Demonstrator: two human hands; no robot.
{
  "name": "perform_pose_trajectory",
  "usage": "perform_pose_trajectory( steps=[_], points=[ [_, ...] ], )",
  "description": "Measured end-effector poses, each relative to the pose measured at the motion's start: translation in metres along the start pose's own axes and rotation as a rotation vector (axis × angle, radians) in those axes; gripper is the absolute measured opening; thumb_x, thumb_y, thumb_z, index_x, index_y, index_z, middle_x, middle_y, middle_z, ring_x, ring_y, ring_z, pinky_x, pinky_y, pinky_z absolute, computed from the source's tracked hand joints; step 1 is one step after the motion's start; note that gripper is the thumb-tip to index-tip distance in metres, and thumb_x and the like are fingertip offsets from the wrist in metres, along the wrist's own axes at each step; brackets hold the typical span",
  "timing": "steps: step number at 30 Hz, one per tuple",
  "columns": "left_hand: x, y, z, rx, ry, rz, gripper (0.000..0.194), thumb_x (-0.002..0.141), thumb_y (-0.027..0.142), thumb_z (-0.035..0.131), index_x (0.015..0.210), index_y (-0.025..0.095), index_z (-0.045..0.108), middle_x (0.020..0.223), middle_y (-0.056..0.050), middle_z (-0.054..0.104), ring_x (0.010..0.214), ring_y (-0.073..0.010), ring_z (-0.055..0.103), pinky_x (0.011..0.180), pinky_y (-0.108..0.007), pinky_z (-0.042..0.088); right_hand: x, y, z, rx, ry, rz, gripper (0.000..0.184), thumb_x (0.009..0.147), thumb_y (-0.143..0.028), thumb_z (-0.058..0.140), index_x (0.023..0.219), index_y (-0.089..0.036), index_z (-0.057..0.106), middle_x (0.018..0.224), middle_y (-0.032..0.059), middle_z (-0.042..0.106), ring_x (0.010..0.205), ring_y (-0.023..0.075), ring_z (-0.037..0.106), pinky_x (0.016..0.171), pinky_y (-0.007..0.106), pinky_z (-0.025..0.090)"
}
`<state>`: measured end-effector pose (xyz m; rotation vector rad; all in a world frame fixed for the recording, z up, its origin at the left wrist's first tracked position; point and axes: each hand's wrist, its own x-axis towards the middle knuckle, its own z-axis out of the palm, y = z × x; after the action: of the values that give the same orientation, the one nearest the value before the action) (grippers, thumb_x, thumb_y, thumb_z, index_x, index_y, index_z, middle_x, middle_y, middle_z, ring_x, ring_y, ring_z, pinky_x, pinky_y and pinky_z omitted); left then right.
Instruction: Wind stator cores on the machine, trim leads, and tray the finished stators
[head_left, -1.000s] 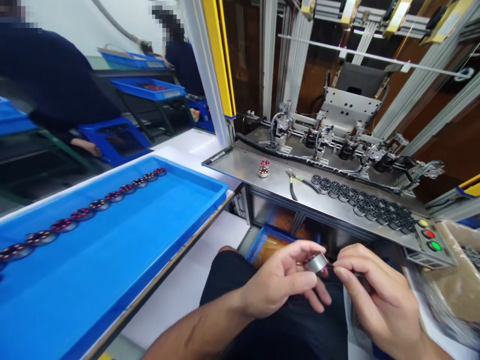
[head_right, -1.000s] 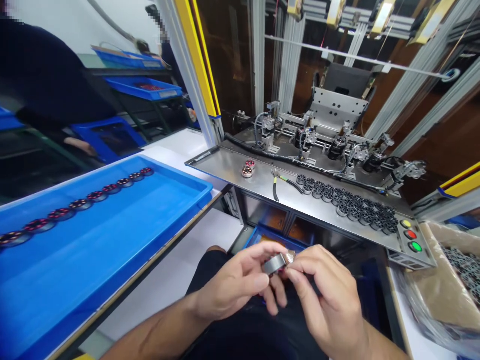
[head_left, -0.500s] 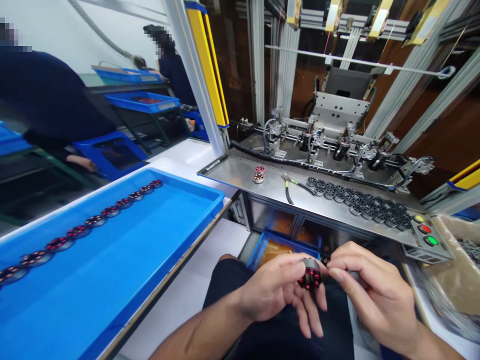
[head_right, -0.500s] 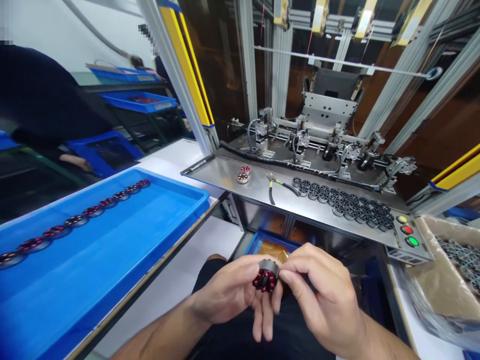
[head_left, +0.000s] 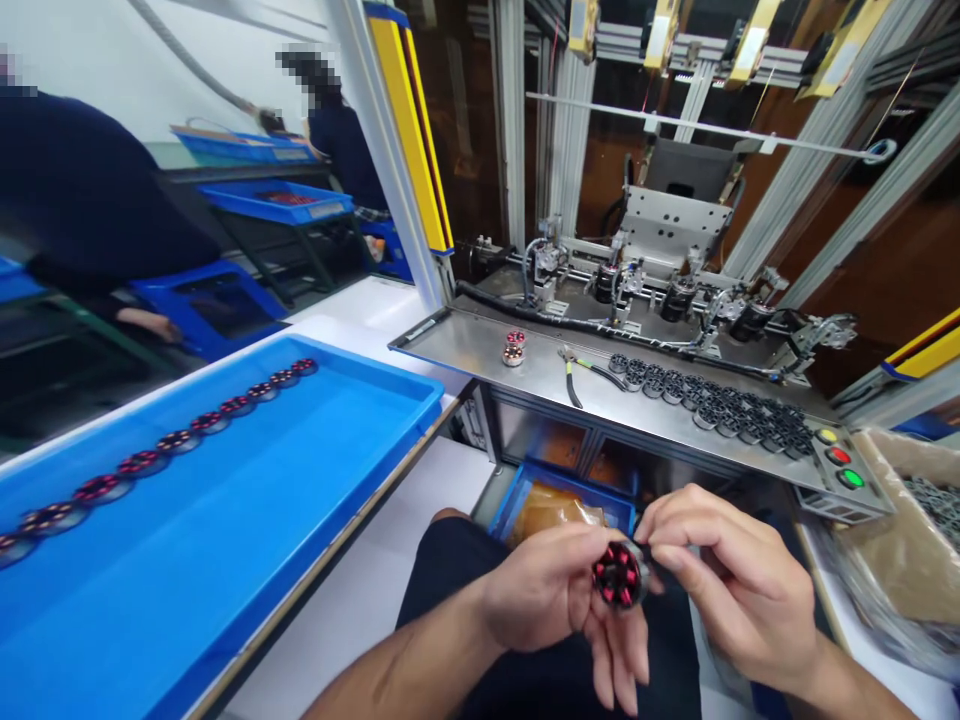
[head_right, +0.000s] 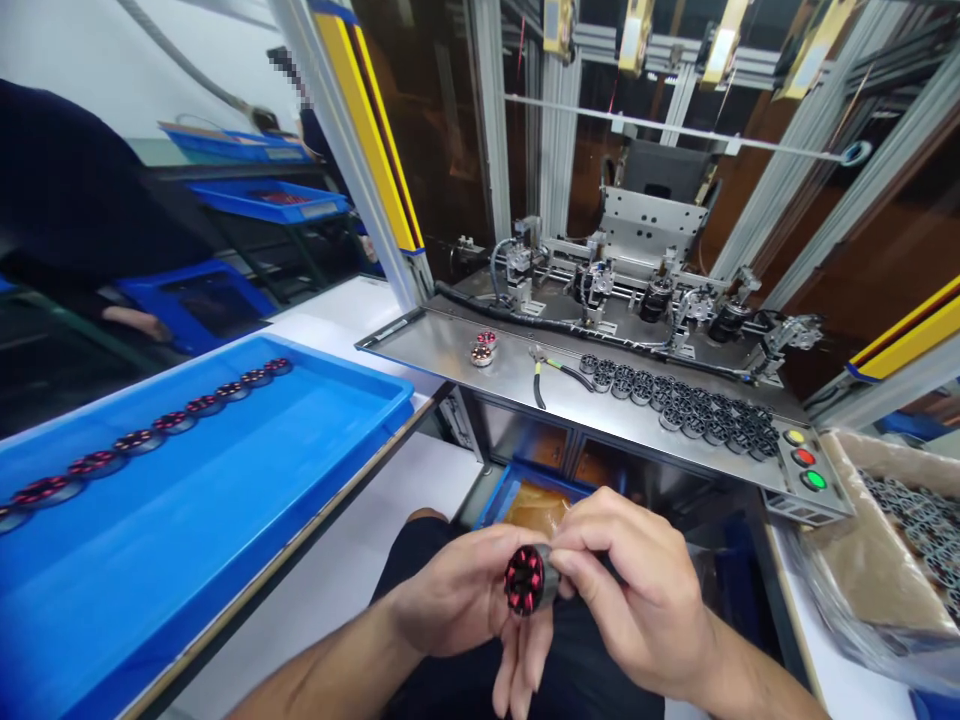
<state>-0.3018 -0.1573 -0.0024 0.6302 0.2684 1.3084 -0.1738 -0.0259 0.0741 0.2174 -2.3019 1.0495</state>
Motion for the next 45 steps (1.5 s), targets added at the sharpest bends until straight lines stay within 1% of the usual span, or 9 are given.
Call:
perform_pose_trajectory(
  steps=[3, 10, 12, 17, 24, 31, 36, 41, 45],
  points=[
    [-0.002, 0.002, 0.008, 0.078, 0.182, 0.206, 0.035, 0.087, 0.036, 0.069, 0.115, 0.017, 0.063, 0.088, -0.008, 0.073, 0.064, -0.0195, 0.075, 0.051, -0.022, 0.056, 0.001, -0.001, 0.000, -0.058, 0.034, 0.017, 0.018, 0.091, -0.002, 0.056, 0.095, -0.018, 0.063, 0.079, 0.0037, 0.066, 0.073, 0.0156, 0.064, 0.067, 0.029, 0.053],
    [-0.003, 0.001, 0.014, 0.296, 0.426, 0.594, 0.055, 0.065, 0.015, 0.089, 0.113, 0.028, 0.066, 0.113, -0.002, 0.066, 0.101, -0.0173, 0.068, 0.085, -0.025, 0.055, 0.005, -0.003, 0.007, -0.055, 0.125, 0.074, 0.015, 0.093, -0.005, 0.056, 0.089, -0.017, 0.063, 0.075, 0.0022, 0.064, 0.067, 0.0120, 0.061, 0.060, 0.023, 0.050],
    [-0.003, -0.001, 0.011, 0.310, 0.432, 0.592, 0.058, 0.062, 0.018, 0.091, 0.114, 0.026, 0.068, 0.110, -0.004, 0.068, 0.103, -0.0175, 0.066, 0.088, -0.024, 0.053, 0.005, -0.002, 0.008, -0.045, 0.125, 0.064, 0.015, 0.092, -0.005, 0.056, 0.089, -0.017, 0.064, 0.074, 0.0021, 0.064, 0.066, 0.0120, 0.060, 0.059, 0.023, 0.049],
    [-0.003, -0.006, 0.006, 0.332, 0.414, 0.492, 0.035, 0.076, 0.029, 0.083, 0.109, 0.022, 0.074, 0.103, -0.006, 0.070, 0.088, -0.0151, 0.068, 0.078, -0.024, 0.055, 0.001, 0.002, 0.010, -0.023, 0.107, 0.027, 0.017, 0.091, -0.002, 0.055, 0.091, -0.017, 0.064, 0.074, 0.0023, 0.064, 0.067, 0.0131, 0.062, 0.061, 0.025, 0.051],
    [0.000, -0.003, -0.001, 0.428, 0.469, 0.702, 0.030, 0.075, 0.020, 0.083, 0.104, 0.027, 0.076, 0.120, -0.003, 0.064, 0.106, -0.0148, 0.064, 0.094, -0.024, 0.050, -0.005, -0.008, 0.027, -0.065, 0.337, 0.165, 0.015, 0.091, -0.007, 0.059, 0.082, -0.018, 0.064, 0.072, 0.0000, 0.063, 0.064, 0.0096, 0.059, 0.060, 0.020, 0.047],
    [0.001, 0.008, -0.006, 0.430, 0.436, 0.712, 0.031, 0.075, 0.022, 0.084, 0.104, 0.029, 0.076, 0.117, -0.002, 0.068, 0.106, -0.0163, 0.067, 0.096, -0.027, 0.052, -0.022, 0.001, 0.069, 0.540, 0.335, 0.582, 0.033, 0.092, -0.039, 0.065, 0.066, -0.017, 0.062, 0.058, 0.0004, 0.060, 0.054, 0.0110, 0.055, 0.052, 0.021, 0.046],
    [-0.003, 0.013, -0.004, 0.474, 0.358, 0.700, 0.033, 0.078, 0.018, 0.080, 0.108, 0.031, 0.074, 0.120, -0.002, 0.066, 0.106, -0.0165, 0.069, 0.091, -0.027, 0.056, -0.028, 0.012, 0.078, 0.847, 0.329, 0.658, 0.030, 0.087, -0.042, 0.071, 0.072, -0.017, 0.066, 0.062, 0.0007, 0.063, 0.056, 0.0097, 0.055, 0.056, 0.020, 0.046],
    [-0.011, 0.030, 0.001, 0.976, 0.327, 0.791, 0.046, 0.080, 0.006, 0.075, 0.118, 0.031, 0.070, 0.115, -0.008, 0.070, 0.107, -0.0193, 0.068, 0.091, -0.031, 0.057, -0.035, 0.021, 0.064, 0.930, 0.361, 0.594, 0.035, 0.091, -0.050, 0.061, 0.096, -0.018, 0.073, 0.090, 0.0072, 0.069, 0.077, 0.0160, 0.062, 0.071, 0.026, 0.051],
    [-0.013, 0.043, 0.005, 1.313, 0.223, 0.823, 0.049, 0.081, 0.005, 0.072, 0.126, 0.025, 0.065, 0.110, -0.012, 0.072, 0.101, -0.0216, 0.070, 0.089, -0.036, 0.059, -0.041, 0.027, 0.052, 0.899, 0.375, 0.643, 0.031, 0.092, -0.047, 0.062, 0.096, -0.019, 0.074, 0.093, 0.0060, 0.067, 0.082, 0.0168, 0.060, 0.075, 0.026, 0.050]
  ],
)
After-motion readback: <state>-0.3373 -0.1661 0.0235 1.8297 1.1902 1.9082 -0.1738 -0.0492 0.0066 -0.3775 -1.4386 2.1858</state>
